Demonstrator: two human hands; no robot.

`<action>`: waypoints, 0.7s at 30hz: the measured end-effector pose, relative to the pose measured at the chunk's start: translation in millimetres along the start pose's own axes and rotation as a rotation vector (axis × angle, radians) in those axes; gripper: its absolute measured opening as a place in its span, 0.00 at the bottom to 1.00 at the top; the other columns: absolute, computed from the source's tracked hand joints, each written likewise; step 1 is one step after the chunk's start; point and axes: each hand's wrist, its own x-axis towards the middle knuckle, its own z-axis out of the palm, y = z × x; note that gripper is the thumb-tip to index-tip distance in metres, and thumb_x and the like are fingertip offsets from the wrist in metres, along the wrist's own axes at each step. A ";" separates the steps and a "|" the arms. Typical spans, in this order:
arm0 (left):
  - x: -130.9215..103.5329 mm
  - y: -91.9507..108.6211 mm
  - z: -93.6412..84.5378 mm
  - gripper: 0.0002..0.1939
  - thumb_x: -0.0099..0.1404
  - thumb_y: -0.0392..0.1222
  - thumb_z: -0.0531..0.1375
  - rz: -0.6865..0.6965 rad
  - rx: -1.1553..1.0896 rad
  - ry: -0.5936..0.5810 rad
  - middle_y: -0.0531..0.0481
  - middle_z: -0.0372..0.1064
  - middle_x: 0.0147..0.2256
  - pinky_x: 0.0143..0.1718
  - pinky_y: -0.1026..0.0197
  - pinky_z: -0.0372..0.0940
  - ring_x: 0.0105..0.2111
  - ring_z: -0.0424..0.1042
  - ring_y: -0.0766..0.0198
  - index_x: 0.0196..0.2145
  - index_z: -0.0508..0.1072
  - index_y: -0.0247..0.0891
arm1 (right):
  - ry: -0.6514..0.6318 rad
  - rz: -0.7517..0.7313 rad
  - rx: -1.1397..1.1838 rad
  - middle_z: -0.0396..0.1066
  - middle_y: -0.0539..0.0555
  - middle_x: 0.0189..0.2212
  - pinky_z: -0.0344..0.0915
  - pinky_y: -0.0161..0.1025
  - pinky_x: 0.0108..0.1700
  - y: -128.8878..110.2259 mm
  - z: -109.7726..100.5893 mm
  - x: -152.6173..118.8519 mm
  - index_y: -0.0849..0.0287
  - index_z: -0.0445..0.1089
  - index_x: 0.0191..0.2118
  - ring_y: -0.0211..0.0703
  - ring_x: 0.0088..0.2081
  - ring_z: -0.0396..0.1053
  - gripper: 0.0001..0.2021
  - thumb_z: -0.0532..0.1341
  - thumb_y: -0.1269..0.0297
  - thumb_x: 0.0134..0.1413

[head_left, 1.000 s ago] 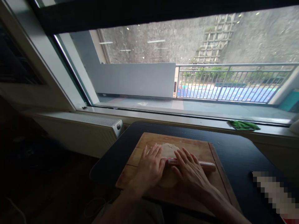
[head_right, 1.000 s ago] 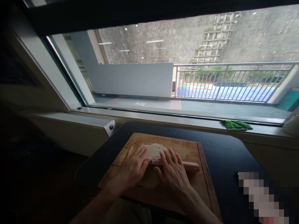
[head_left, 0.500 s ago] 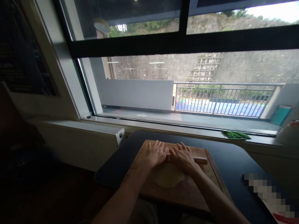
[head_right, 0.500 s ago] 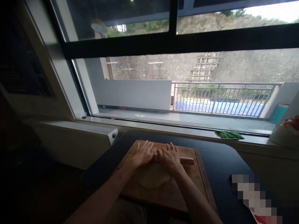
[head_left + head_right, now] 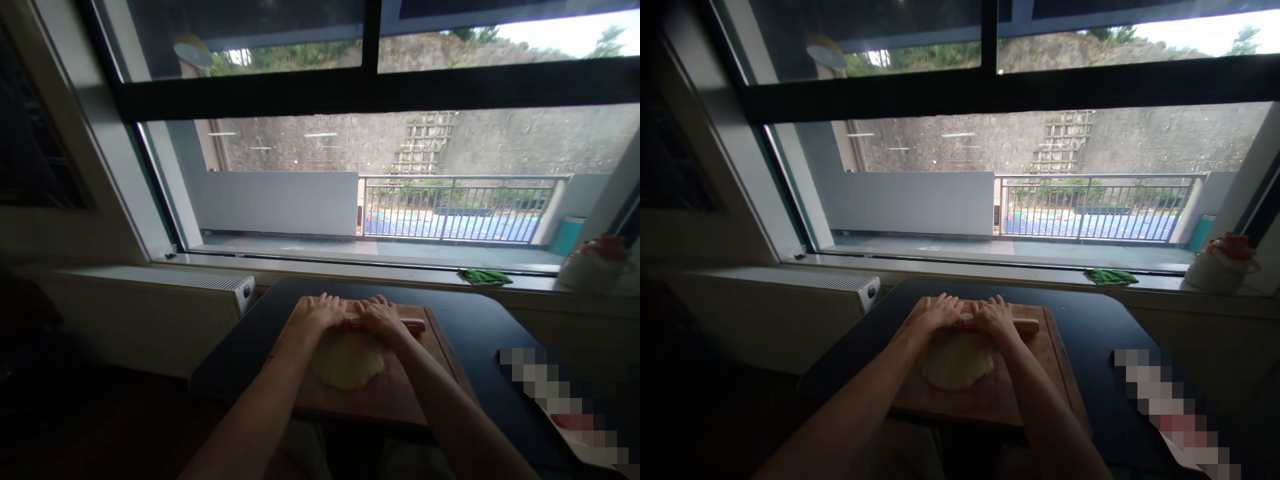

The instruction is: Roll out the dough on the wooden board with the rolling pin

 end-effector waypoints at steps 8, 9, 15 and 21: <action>-63.6 10.6 25.6 0.25 0.69 0.50 0.38 0.014 0.040 0.376 0.44 0.56 0.58 0.59 0.40 0.33 0.61 0.46 0.53 0.56 0.60 0.38 | 0.085 -0.042 0.005 0.54 0.53 0.59 0.39 0.52 0.58 -2.0 17.4 -45.3 0.50 0.59 0.55 0.49 0.63 0.38 0.25 0.36 0.50 0.62; -73.5 13.9 26.0 0.25 0.69 0.50 0.38 0.026 0.047 0.398 0.45 0.56 0.58 0.59 0.41 0.33 0.61 0.45 0.54 0.56 0.61 0.39 | 0.098 -0.055 0.012 0.53 0.52 0.59 0.38 0.51 0.58 -2.7 18.1 -55.0 0.50 0.56 0.57 0.48 0.63 0.37 0.24 0.37 0.50 0.62; -50.0 12.2 13.1 0.23 0.68 0.49 0.40 -0.003 0.056 0.211 0.45 0.57 0.58 0.57 0.35 0.34 0.61 0.46 0.51 0.54 0.63 0.41 | 0.028 -0.019 0.021 0.59 0.54 0.55 0.41 0.55 0.56 -0.5 12.8 -42.1 0.50 0.63 0.51 0.52 0.62 0.40 0.23 0.37 0.51 0.62; 11.4 -0.1 -1.2 0.20 0.66 0.47 0.44 -0.059 0.044 -0.003 0.44 0.59 0.56 0.52 0.30 0.43 0.59 0.50 0.46 0.49 0.68 0.44 | -0.004 0.045 0.017 0.68 0.59 0.46 0.55 0.55 0.48 5.2 3.2 15.1 0.53 0.70 0.43 0.53 0.53 0.58 0.23 0.40 0.53 0.61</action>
